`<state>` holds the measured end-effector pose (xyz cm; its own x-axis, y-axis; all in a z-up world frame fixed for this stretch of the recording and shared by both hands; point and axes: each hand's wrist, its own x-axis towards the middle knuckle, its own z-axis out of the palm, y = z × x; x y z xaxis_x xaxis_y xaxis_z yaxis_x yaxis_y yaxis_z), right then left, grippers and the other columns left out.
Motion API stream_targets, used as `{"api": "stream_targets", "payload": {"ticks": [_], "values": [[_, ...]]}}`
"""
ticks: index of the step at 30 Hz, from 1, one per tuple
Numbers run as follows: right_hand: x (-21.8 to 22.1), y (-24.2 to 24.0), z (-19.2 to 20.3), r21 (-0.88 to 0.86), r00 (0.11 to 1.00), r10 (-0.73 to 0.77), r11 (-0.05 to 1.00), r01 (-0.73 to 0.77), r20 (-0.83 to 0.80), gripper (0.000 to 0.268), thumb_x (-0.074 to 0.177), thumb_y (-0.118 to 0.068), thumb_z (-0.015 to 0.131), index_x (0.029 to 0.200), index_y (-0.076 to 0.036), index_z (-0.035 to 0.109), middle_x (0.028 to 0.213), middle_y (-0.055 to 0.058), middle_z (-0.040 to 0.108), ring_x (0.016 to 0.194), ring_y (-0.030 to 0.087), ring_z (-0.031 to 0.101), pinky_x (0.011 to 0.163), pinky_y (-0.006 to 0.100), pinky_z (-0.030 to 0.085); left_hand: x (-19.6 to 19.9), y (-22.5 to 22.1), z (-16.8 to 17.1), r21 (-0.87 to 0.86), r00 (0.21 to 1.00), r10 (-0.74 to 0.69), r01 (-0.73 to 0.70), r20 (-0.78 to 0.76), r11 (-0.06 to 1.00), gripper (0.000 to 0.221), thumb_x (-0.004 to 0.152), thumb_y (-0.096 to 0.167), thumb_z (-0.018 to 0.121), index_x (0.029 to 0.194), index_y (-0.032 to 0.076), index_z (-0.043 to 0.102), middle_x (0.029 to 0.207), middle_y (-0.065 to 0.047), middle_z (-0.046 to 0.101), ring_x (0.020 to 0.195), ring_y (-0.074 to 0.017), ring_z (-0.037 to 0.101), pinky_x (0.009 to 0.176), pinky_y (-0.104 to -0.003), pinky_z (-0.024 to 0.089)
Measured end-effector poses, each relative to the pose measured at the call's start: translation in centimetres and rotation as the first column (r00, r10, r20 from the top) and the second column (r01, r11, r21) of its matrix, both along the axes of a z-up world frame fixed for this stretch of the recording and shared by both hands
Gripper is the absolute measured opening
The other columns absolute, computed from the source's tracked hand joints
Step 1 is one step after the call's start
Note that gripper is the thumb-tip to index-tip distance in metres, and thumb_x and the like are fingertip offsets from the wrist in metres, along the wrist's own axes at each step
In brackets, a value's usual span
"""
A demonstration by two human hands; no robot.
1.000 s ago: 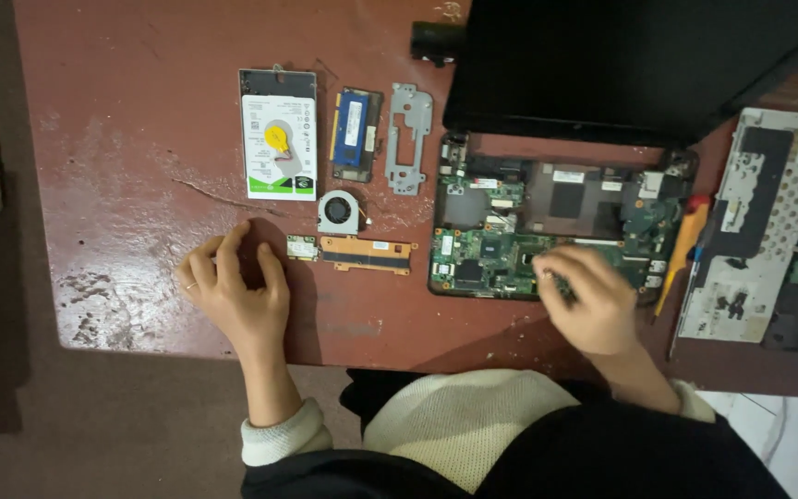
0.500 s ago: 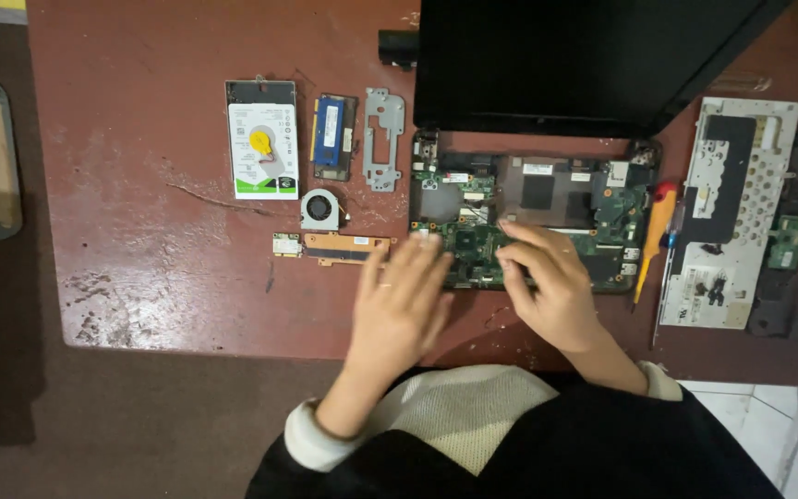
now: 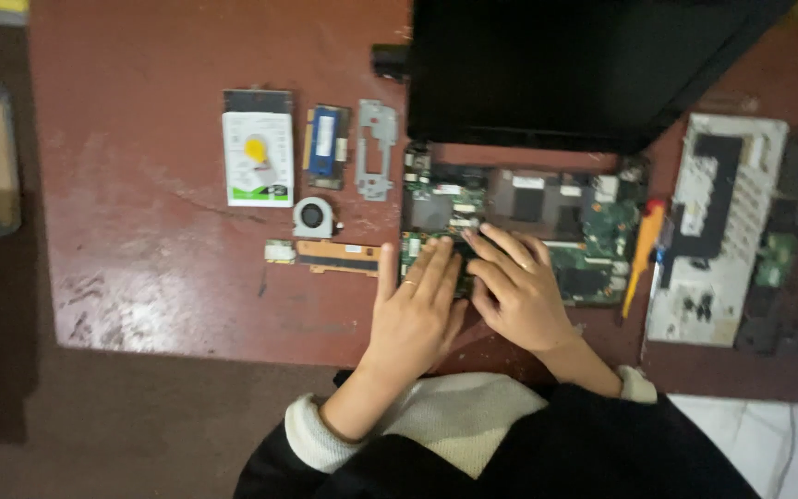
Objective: Disassembling a laptop to work on the motherboard and cooling fan using a screwdriver.
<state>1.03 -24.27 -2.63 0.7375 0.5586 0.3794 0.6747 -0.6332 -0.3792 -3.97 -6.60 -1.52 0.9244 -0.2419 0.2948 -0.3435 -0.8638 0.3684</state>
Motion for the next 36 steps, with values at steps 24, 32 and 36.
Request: {"api": "stream_targets", "payload": {"ticks": [24, 32, 36], "values": [[-1.4, 0.1, -0.7, -0.261, 0.998, -0.062, 0.963, 0.062, 0.008, 0.014, 0.09, -0.005, 0.068, 0.101, -0.003, 0.075, 0.126, 0.018, 0.076, 0.13, 0.03, 0.06, 0.112, 0.051, 0.043, 2.4, 10.0, 1.3, -0.111, 0.712, 0.684, -0.701, -0.157, 0.704, 0.05, 0.076, 0.03, 0.09, 0.113, 0.003, 0.072, 0.129, -0.013, 0.053, 0.122, -0.0336, 0.042, 0.107, -0.049, 0.027], [-1.2, 0.0, -1.1, -0.278, 0.998, -0.057, 0.959, 0.058, 0.012, 0.016, 0.094, -0.011, 0.062, 0.099, -0.004, 0.075, 0.123, 0.015, 0.076, 0.13, 0.028, 0.057, 0.108, 0.049, 0.043, 3.4, 10.0, 1.3, -0.059, 0.688, 0.703, -0.721, -0.18, 0.691, 0.055, 0.073, 0.032, 0.092, 0.116, 0.003, 0.073, 0.129, -0.011, 0.053, 0.12, -0.0308, 0.045, 0.104, -0.049, 0.028], [-1.4, -0.4, -1.4, -0.299, 0.998, -0.061, 0.952, 0.06, 0.004, 0.016, 0.095, -0.012, 0.061, 0.1, -0.006, 0.075, 0.123, 0.012, 0.077, 0.131, 0.026, 0.055, 0.11, 0.05, 0.042, 3.7, 10.3, 1.5, -0.014, 0.698, 0.692, -0.706, -0.188, 0.708, 0.048, 0.075, 0.031, 0.089, 0.112, 0.002, 0.076, 0.127, -0.01, 0.054, 0.117, -0.0284, 0.046, 0.103, -0.048, 0.027]]}}
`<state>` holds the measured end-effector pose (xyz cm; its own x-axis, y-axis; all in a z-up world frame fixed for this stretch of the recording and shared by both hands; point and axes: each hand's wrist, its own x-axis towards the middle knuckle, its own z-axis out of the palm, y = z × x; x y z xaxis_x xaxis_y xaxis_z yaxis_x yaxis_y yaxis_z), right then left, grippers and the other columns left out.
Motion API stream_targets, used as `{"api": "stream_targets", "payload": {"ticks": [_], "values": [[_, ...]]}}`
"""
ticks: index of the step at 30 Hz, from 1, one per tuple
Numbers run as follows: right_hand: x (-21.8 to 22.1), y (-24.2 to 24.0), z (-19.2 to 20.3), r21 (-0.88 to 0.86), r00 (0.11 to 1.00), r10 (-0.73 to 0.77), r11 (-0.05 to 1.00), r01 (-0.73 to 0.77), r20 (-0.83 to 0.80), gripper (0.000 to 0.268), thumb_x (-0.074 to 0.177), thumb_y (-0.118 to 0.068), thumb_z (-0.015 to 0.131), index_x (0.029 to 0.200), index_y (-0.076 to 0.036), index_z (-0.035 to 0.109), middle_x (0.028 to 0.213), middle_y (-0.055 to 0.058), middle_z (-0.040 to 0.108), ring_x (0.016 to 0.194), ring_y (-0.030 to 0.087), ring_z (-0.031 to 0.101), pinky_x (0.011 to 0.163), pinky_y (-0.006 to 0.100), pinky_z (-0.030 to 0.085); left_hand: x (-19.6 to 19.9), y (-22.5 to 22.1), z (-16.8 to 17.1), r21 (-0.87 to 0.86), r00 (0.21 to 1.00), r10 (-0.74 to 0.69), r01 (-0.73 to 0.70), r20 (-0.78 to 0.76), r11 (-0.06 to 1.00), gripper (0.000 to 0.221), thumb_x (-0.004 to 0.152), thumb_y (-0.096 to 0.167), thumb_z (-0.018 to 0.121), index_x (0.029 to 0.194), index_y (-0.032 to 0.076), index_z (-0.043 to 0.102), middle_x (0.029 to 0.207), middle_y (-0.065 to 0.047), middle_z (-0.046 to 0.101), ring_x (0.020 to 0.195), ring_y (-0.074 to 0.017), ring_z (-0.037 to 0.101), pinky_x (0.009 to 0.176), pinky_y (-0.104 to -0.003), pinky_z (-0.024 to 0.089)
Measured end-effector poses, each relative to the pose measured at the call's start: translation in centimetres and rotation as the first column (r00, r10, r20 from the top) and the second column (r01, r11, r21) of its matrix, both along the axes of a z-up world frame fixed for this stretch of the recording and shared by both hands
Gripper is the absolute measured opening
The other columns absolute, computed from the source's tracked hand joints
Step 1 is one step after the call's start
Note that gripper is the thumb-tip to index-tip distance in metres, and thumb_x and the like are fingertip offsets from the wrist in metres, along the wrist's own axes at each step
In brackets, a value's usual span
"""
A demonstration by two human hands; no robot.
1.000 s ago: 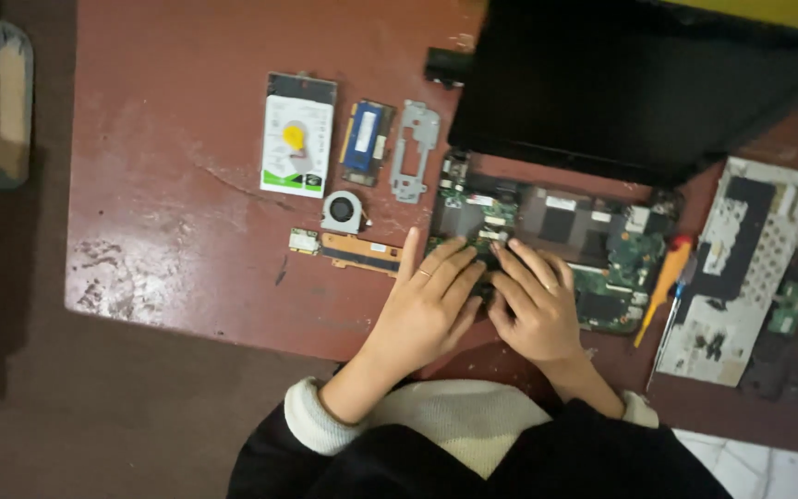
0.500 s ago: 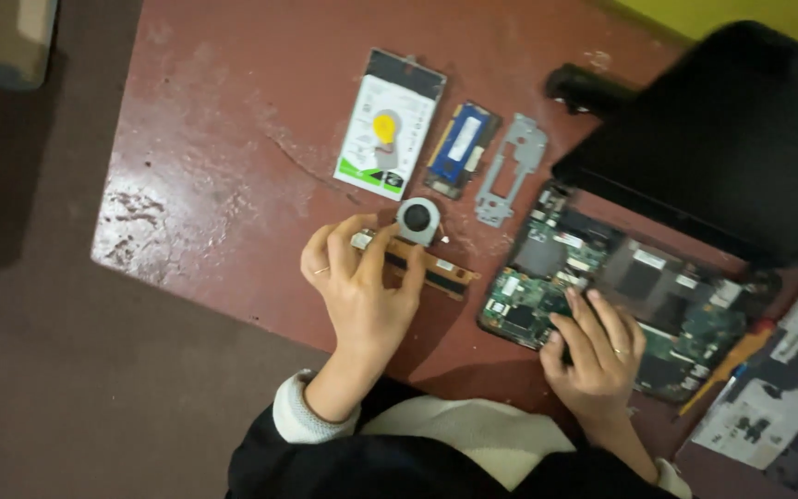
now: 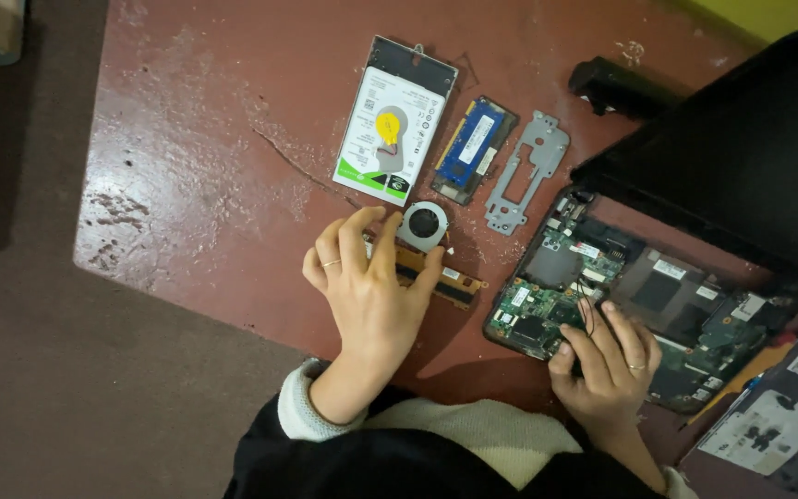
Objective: Disassembling a laptop to work on the motherboard and cooling fan using a screwdriver.
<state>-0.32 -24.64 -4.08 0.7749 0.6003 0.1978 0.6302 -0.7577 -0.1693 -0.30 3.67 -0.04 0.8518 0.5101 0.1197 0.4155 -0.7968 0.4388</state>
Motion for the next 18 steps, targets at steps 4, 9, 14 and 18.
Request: {"api": "stream_targets", "payload": {"ticks": [4, 9, 14, 18], "values": [[0.1, 0.3, 0.2, 0.008, 1.0, -0.002, 1.0, 0.001, 0.02, 0.015, 0.092, -0.009, 0.063, 0.101, -0.006, 0.074, 0.125, 0.011, 0.076, 0.13, 0.026, 0.056, 0.108, 0.049, 0.043, 0.4, 0.1, 0.2, 0.005, 1.0, -0.011, 0.011, 0.005, 1.0, 0.047, 0.075, 0.03, 0.089, 0.11, 0.002, 0.075, 0.124, -0.009, 0.055, 0.114, -0.0277, 0.047, 0.101, -0.046, 0.027], [0.2, 0.4, 0.5, 0.022, 1.0, -0.002, 1.0, 0.002, -0.002, 0.016, 0.094, -0.012, 0.063, 0.103, -0.006, 0.075, 0.121, 0.013, 0.074, 0.129, 0.028, 0.057, 0.109, 0.051, 0.044, 0.7, 0.3, 1.2, -0.152, 0.988, -0.057, 0.079, 0.142, 0.985, 0.048, 0.072, 0.019, 0.091, 0.111, 0.002, 0.068, 0.124, -0.014, 0.055, 0.116, -0.0319, 0.049, 0.103, -0.047, 0.037], [0.5, 0.8, 0.9, 0.054, 1.0, -0.014, 0.998, 0.015, -0.007, 0.017, 0.094, -0.012, 0.063, 0.101, -0.006, 0.077, 0.124, 0.012, 0.075, 0.127, 0.027, 0.059, 0.107, 0.048, 0.045, 1.7, -0.7, 3.2, -0.174, 0.943, -0.273, 0.306, 0.188, 0.936, 0.05, 0.072, 0.018, 0.09, 0.116, 0.006, 0.068, 0.126, -0.011, 0.059, 0.116, -0.0298, 0.051, 0.102, -0.043, 0.04], [0.9, 0.6, -1.2, 0.249, 0.985, -0.006, 0.968, -0.037, 0.172, 0.019, 0.096, -0.021, 0.06, 0.093, -0.016, 0.079, 0.116, 0.011, 0.079, 0.115, 0.031, 0.07, 0.096, 0.049, 0.051, 3.4, -2.0, 0.6, 0.086, 0.817, -0.502, 0.5, 0.284, 0.862, 0.043, 0.077, 0.042, 0.082, 0.111, 0.016, 0.075, 0.095, -0.004, 0.07, 0.084, -0.024, 0.065, 0.09, -0.049, 0.044]]}}
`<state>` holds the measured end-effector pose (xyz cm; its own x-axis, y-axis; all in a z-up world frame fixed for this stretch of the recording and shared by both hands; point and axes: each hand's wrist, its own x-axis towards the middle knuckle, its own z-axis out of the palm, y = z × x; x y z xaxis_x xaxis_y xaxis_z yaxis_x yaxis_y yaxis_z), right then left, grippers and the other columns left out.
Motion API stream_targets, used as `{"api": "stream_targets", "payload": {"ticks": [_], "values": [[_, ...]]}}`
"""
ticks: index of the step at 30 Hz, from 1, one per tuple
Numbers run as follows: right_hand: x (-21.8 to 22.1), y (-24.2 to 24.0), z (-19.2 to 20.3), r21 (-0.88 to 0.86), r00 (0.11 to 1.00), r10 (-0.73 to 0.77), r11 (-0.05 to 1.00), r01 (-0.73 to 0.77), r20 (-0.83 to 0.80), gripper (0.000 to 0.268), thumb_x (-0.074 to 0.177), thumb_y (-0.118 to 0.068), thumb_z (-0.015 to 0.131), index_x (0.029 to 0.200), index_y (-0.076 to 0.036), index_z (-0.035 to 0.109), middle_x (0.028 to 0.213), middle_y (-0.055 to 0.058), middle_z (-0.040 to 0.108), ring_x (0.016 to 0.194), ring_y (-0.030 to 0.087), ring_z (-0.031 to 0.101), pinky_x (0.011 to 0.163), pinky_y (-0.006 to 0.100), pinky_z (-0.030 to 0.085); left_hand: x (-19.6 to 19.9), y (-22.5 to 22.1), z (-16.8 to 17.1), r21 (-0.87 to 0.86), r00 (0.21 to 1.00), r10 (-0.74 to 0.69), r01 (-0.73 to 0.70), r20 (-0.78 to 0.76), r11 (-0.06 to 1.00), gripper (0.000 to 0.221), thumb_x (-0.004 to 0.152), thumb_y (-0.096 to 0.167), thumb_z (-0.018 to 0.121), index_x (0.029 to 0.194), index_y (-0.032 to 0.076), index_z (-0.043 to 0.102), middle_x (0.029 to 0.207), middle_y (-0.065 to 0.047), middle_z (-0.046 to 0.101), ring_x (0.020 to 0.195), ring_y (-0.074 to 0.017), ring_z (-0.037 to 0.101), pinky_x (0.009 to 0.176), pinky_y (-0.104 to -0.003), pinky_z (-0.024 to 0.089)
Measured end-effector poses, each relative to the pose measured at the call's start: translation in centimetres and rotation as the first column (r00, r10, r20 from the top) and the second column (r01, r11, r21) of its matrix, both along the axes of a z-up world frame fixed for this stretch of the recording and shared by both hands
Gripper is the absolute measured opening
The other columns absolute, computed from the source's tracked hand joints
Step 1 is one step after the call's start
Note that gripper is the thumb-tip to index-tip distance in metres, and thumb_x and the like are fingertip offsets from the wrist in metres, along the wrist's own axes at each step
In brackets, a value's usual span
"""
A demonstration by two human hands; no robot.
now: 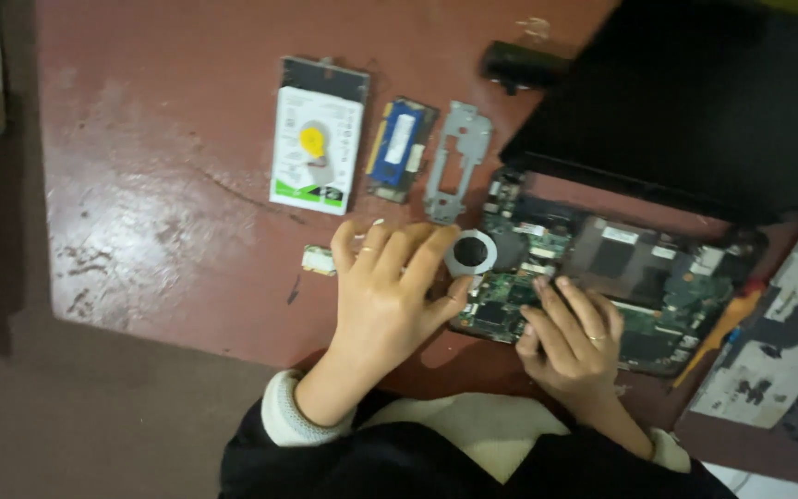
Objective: Disassembling a laptop to work on the motherboard and cooling fan using a screwdriver.
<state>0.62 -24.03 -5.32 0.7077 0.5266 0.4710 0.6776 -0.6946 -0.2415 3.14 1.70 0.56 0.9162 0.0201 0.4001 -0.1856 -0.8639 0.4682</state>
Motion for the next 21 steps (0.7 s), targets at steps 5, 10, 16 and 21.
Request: {"api": "stream_targets", "payload": {"ticks": [5, 10, 16, 21], "values": [[0.2, 0.3, 0.4, 0.014, 1.0, -0.022, 1.0, 0.022, 0.009, 0.018, 0.094, -0.018, 0.06, 0.094, -0.016, 0.078, 0.118, 0.009, 0.078, 0.114, 0.029, 0.07, 0.097, 0.048, 0.052, 2.2, -0.6, 0.2, -0.032, 0.97, -0.242, 0.242, -0.011, 0.97, 0.037, 0.078, 0.021, 0.08, 0.113, 0.009, 0.074, 0.099, -0.009, 0.069, 0.097, -0.028, 0.062, 0.104, -0.059, 0.036], [0.2, 0.1, 0.3, 0.017, 1.0, -0.029, 0.999, 0.029, -0.009, 0.019, 0.091, -0.016, 0.061, 0.098, -0.018, 0.078, 0.123, 0.006, 0.077, 0.117, 0.026, 0.069, 0.098, 0.048, 0.052, 3.6, -0.6, 0.4, -0.055, 0.936, -0.349, 0.347, -0.04, 0.936, 0.041, 0.08, 0.023, 0.081, 0.118, 0.009, 0.075, 0.099, -0.007, 0.072, 0.1, -0.0273, 0.061, 0.107, -0.059, 0.035], [0.2, 0.1, 0.4, 0.043, 0.998, -0.025, 0.999, 0.027, -0.053, 0.017, 0.091, -0.014, 0.063, 0.098, -0.018, 0.078, 0.122, 0.005, 0.077, 0.115, 0.025, 0.068, 0.098, 0.049, 0.053, 3.6, -1.2, -0.4, -0.074, 0.927, -0.374, 0.371, -0.021, 0.925, 0.029, 0.085, 0.023, 0.081, 0.11, 0.01, 0.078, 0.104, -0.006, 0.075, 0.109, -0.0252, 0.061, 0.106, -0.052, 0.042], [0.1, 0.3, 0.9, 0.01, 0.997, -0.037, 0.999, 0.038, -0.074, 0.019, 0.091, -0.014, 0.061, 0.1, -0.015, 0.077, 0.12, 0.007, 0.077, 0.113, 0.028, 0.069, 0.097, 0.051, 0.055, 3.5, -0.5, -1.1, -0.076, 0.915, -0.403, 0.402, -0.008, 0.913, 0.02, 0.088, 0.02, 0.08, 0.106, 0.01, 0.079, 0.113, -0.006, 0.076, 0.123, -0.0269, 0.059, 0.108, -0.051, 0.042]]}}
